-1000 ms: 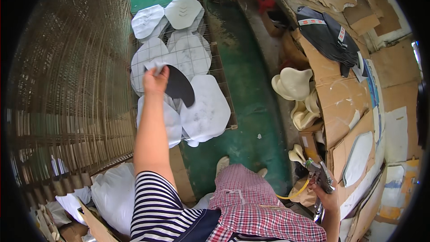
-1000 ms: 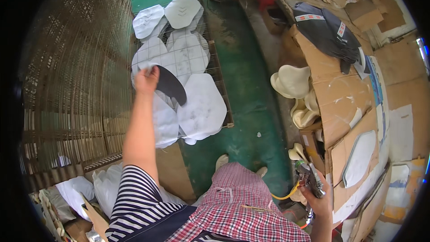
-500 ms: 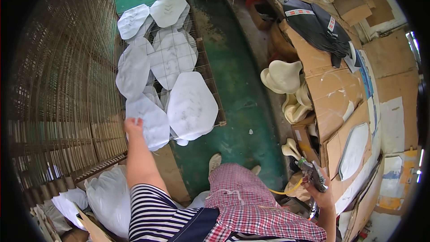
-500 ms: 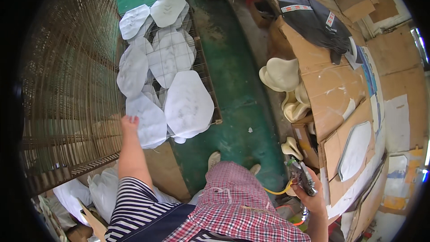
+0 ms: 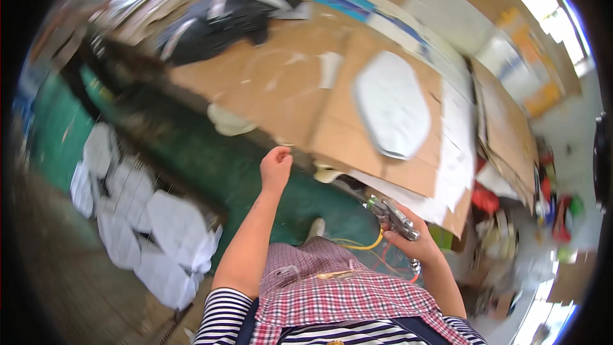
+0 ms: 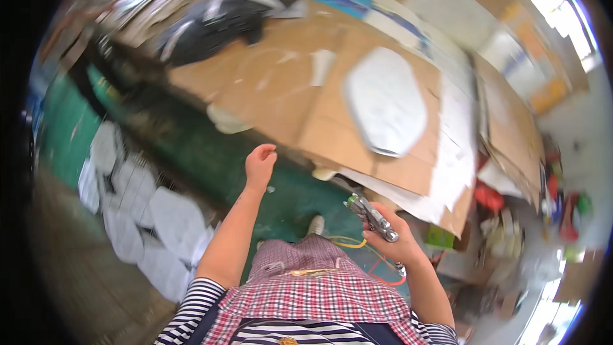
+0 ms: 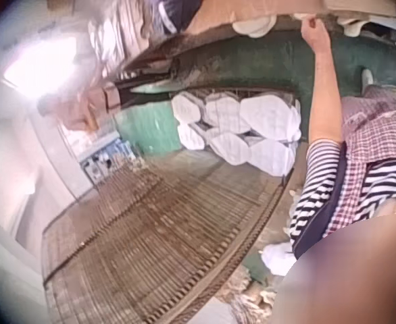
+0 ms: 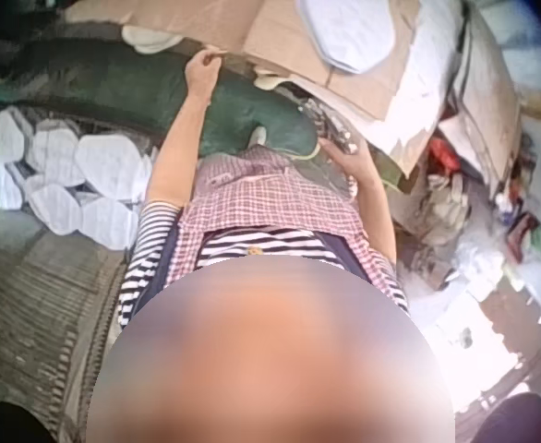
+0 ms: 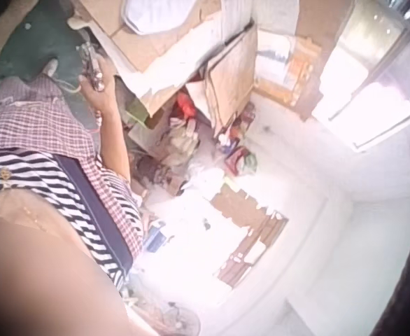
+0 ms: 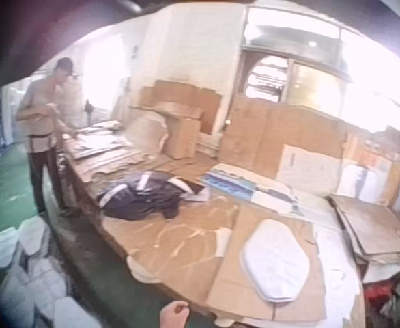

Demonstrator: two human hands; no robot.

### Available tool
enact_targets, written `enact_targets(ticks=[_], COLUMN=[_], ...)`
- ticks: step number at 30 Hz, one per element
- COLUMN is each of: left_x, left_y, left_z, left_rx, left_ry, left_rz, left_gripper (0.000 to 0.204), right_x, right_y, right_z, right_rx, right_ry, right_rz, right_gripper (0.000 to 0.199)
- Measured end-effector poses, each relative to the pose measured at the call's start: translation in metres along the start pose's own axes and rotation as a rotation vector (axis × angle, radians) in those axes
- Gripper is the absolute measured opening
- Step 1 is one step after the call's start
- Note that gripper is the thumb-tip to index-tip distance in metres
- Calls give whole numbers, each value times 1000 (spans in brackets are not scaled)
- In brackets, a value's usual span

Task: Sorting and cleaning white fabric pads using a handheld air gun and placing them on a storage rack.

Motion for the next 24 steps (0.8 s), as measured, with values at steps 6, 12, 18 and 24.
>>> enact_targets(ticks=[6,12,18,24], left_x=[-19,-32,-27,22], left_y=[210,250,206,72], left_z=[54,15,24,51], left_rx=[-819,-1005,-458,728], left_ry=[233,44,-35,-570], left_rz=[-375,-449,-228,-110], left_gripper=[24,29,12,10], right_x=[65,90,62,21], right_y=[-92,-118,-121,-107], right_z=[47,75,75,63], right_rx=[-159,-292,-295,-246], right_ry=[100,112,95,36], right_rz=[364,513,402,230], right_gripper=[55,55,55,55])
Point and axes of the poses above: each hand's wrist, its own x-axis away from the middle knuckle, its own y-axis out of the palm, z = x × y, the point moved 4 cm from there along -x, towards the middle knuckle, and after that the axes turned 1 degree about z, right-handed, at the moved point
